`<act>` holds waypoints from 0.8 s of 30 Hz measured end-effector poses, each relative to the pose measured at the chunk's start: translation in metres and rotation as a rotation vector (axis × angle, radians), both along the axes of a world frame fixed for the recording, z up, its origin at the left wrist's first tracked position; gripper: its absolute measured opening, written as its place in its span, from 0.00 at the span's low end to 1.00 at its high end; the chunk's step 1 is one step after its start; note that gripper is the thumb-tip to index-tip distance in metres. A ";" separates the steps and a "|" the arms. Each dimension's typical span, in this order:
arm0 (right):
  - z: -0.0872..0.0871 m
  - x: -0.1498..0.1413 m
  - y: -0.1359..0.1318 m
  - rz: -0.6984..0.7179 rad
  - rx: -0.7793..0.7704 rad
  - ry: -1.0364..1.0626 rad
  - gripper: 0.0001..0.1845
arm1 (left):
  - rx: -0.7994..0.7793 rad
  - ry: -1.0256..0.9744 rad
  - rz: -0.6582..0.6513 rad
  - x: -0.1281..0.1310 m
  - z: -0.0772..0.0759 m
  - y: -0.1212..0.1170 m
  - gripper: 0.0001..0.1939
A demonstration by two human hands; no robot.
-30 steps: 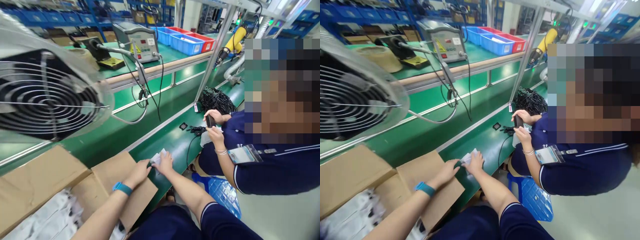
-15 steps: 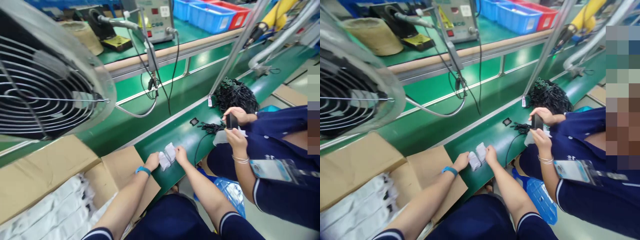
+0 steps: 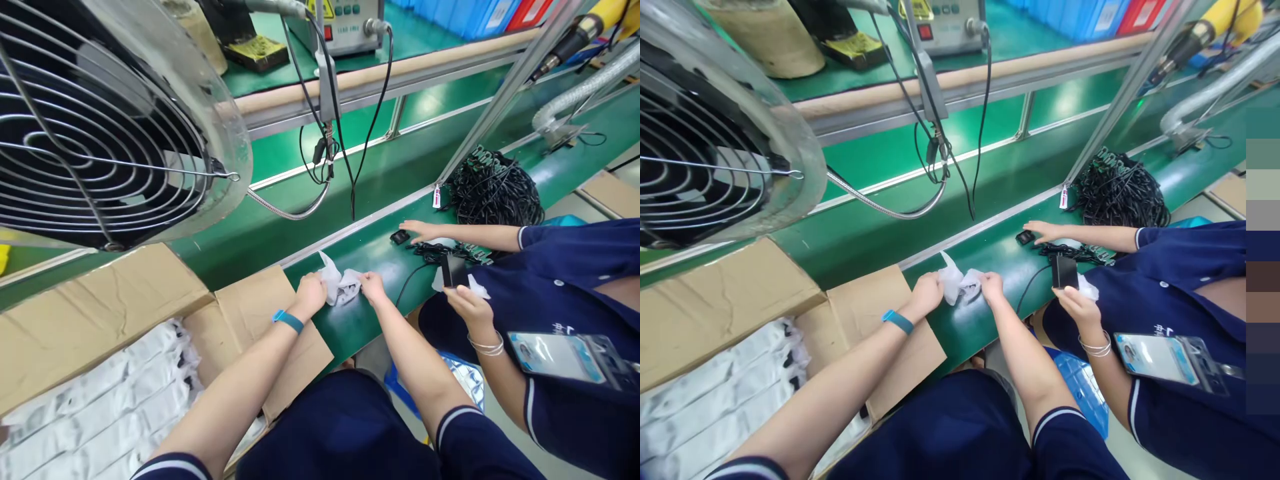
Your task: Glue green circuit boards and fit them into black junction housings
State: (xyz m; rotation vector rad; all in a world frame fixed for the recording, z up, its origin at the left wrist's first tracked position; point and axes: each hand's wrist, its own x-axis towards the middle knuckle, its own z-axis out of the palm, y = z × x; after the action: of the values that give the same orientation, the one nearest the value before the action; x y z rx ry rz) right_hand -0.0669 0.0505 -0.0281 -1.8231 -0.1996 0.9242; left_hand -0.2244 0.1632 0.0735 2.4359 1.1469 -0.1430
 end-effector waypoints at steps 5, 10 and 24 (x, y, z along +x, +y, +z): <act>0.012 -0.006 0.012 0.053 0.089 0.187 0.15 | 0.002 -0.022 0.070 -0.002 0.007 0.010 0.08; 0.019 -0.012 0.017 0.037 0.207 0.263 0.15 | -0.008 -0.058 0.133 -0.007 0.014 0.013 0.11; 0.030 -0.046 0.046 0.198 0.265 0.082 0.01 | -0.306 -0.142 0.061 -0.009 -0.001 0.003 0.39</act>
State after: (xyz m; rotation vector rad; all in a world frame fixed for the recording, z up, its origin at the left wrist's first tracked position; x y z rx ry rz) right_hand -0.1126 0.0970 0.0016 -1.5374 -0.4369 1.0550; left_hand -0.2336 0.1665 0.0723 2.1057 1.0502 -0.1153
